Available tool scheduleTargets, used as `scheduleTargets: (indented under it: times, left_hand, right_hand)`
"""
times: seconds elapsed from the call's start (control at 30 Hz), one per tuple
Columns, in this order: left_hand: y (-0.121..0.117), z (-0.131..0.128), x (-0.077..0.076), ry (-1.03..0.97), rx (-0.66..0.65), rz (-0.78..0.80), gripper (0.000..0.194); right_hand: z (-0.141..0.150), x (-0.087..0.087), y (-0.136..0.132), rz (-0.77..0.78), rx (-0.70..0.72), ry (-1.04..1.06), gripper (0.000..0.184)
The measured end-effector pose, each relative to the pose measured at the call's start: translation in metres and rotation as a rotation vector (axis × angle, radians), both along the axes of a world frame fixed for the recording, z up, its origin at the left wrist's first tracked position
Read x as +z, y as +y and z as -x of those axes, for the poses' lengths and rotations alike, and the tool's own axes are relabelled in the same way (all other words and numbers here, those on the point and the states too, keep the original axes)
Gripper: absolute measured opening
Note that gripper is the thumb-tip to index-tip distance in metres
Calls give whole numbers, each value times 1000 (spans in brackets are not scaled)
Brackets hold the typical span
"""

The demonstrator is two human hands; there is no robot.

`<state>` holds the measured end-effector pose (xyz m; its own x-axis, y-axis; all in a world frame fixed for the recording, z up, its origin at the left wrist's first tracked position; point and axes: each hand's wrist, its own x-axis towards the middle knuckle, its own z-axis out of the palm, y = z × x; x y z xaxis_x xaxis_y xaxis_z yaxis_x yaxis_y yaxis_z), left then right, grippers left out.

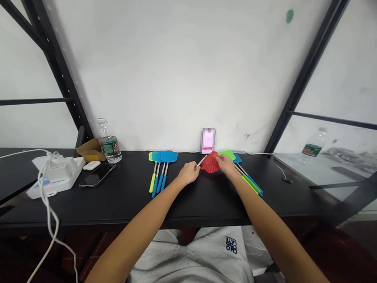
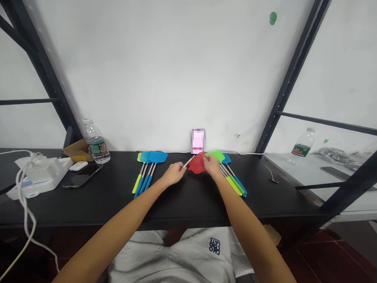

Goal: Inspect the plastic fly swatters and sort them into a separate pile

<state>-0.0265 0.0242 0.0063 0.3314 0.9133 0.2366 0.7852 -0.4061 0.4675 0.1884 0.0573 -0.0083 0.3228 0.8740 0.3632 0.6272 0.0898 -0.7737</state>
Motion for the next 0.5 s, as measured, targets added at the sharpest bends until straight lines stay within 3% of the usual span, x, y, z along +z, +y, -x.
scheduleTargets:
  times: [0.2, 0.5]
  left_hand:
    - [-3, 3, 1, 100, -19, -31, 28]
    - [-6, 4, 3, 165, -40, -39, 29]
  right_hand:
    - [-26, 16, -8, -123, -278, -60, 31]
    - [-32, 19, -11, -106, -335, -97, 38]
